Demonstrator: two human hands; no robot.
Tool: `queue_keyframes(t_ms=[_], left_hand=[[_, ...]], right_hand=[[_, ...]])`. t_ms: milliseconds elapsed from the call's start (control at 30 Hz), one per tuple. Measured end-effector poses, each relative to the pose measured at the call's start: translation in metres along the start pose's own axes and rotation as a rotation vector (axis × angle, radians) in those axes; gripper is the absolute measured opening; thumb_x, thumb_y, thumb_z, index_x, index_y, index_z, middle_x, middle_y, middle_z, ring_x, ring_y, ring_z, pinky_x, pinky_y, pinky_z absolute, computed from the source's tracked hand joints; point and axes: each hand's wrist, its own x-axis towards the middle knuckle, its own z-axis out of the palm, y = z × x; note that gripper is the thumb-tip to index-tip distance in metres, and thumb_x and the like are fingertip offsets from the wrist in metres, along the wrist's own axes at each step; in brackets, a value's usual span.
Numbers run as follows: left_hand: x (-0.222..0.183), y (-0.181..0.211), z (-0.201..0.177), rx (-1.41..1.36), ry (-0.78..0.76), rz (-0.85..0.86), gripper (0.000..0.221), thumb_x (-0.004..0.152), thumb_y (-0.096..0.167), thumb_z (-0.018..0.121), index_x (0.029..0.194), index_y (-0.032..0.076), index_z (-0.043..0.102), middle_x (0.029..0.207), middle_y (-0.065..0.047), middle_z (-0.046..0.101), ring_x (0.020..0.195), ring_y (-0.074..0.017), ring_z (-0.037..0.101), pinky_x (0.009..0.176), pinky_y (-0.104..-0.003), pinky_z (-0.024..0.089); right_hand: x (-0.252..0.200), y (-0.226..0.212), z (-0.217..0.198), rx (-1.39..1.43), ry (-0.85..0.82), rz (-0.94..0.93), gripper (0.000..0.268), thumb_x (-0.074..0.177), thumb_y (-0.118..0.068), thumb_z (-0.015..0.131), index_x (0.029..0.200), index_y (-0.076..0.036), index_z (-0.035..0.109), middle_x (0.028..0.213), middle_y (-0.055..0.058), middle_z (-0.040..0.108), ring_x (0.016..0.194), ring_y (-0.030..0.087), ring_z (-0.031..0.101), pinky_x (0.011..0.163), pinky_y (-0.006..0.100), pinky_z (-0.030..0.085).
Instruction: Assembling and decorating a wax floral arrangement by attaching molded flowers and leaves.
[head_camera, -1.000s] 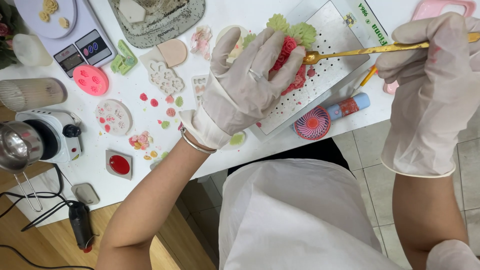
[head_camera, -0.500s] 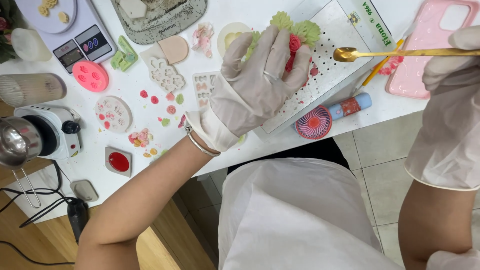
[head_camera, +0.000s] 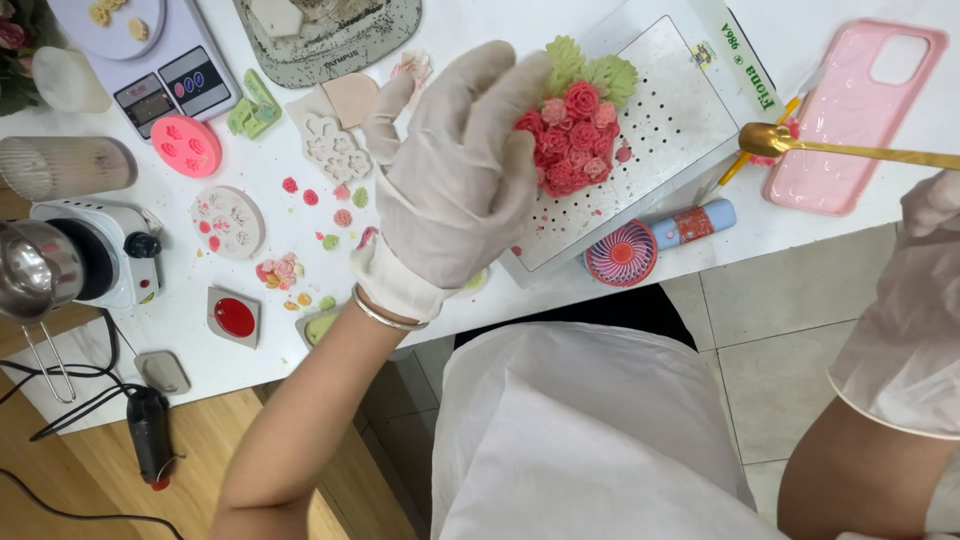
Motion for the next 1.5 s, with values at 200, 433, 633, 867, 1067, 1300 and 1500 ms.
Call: queue_keyframes(t_ms=[200,433,633,867,1067,1300,1500], left_hand=[[0.009,0.029,0.013,-0.307,0.042,-0.467,0.061,0.096,0.036,0.078,0.149,0.022,0.05,0.145,-0.005,0.055,0.138,-0.0192,0.054,0.124,-0.049,0.022],[0.018,0.05,0.043,-0.236,0.091,-0.645,0.082,0.088,0.048,0.081,0.155,0.022,0.043,0.154,-0.009,0.043,0.146,-0.0245,0.044,0.125,-0.056,0.016],[0.019,0.049,0.051,-0.183,0.119,-0.645,0.083,0.089,0.048,0.079,0.156,0.018,0.04,0.152,-0.012,0.043,0.149,-0.0272,0.038,0.125,-0.054,0.014],[0.008,0.051,0.05,-0.16,0.201,-0.708,0.085,0.094,0.052,0.08,0.159,0.017,0.037,0.154,-0.013,0.042,0.15,-0.0273,0.039,0.126,-0.051,0.017],[-0.028,0.062,0.053,-0.203,0.285,-0.831,0.068,0.107,0.04,0.073,0.16,0.018,0.037,0.157,-0.008,0.048,0.148,-0.0213,0.047,0.13,-0.044,0.019],[-0.049,0.064,0.042,-0.38,0.261,-0.726,0.09,0.1,0.053,0.075,0.164,0.016,0.025,0.166,-0.01,0.037,0.155,-0.0251,0.036,0.133,-0.044,0.022],[-0.026,0.062,0.044,-0.238,0.166,-0.716,0.121,0.077,0.071,0.083,0.166,0.017,0.021,0.169,-0.011,0.031,0.158,-0.0267,0.034,0.13,-0.056,0.014]], right_hand=[[0.012,-0.097,0.098,-0.036,0.033,-0.018,0.046,0.119,-0.013,0.052,0.075,-0.01,0.038,0.068,0.0,0.038,0.06,0.01,0.032,0.055,0.026,0.024],[0.008,-0.031,0.013,-0.075,-0.07,-0.1,0.041,0.12,-0.014,0.053,0.08,-0.01,0.042,0.077,0.0,0.042,0.066,0.01,0.037,0.06,0.024,0.027],[0.011,0.048,-0.066,0.126,-0.046,-0.047,0.032,0.112,-0.006,0.06,0.083,-0.007,0.047,0.08,0.003,0.045,0.073,0.013,0.043,0.067,0.026,0.032],[0.041,-0.08,0.046,0.0,-0.038,-0.055,0.039,0.117,-0.011,0.065,0.081,-0.006,0.05,0.078,0.003,0.049,0.063,0.01,0.039,0.058,0.024,0.03],[0.067,-0.021,-0.01,0.035,-0.026,0.108,0.05,0.125,-0.012,0.06,0.077,-0.007,0.044,0.07,0.002,0.044,0.061,0.011,0.038,0.057,0.025,0.03],[0.104,-0.116,0.073,0.135,-0.15,0.009,0.035,0.122,-0.017,0.049,0.091,0.001,0.051,0.08,0.007,0.046,0.069,0.014,0.042,0.067,0.024,0.034],[0.149,0.033,-0.021,0.05,-0.255,-0.045,0.034,0.124,-0.012,0.039,0.094,0.001,0.045,0.086,0.006,0.044,0.077,0.013,0.043,0.073,0.024,0.037]])
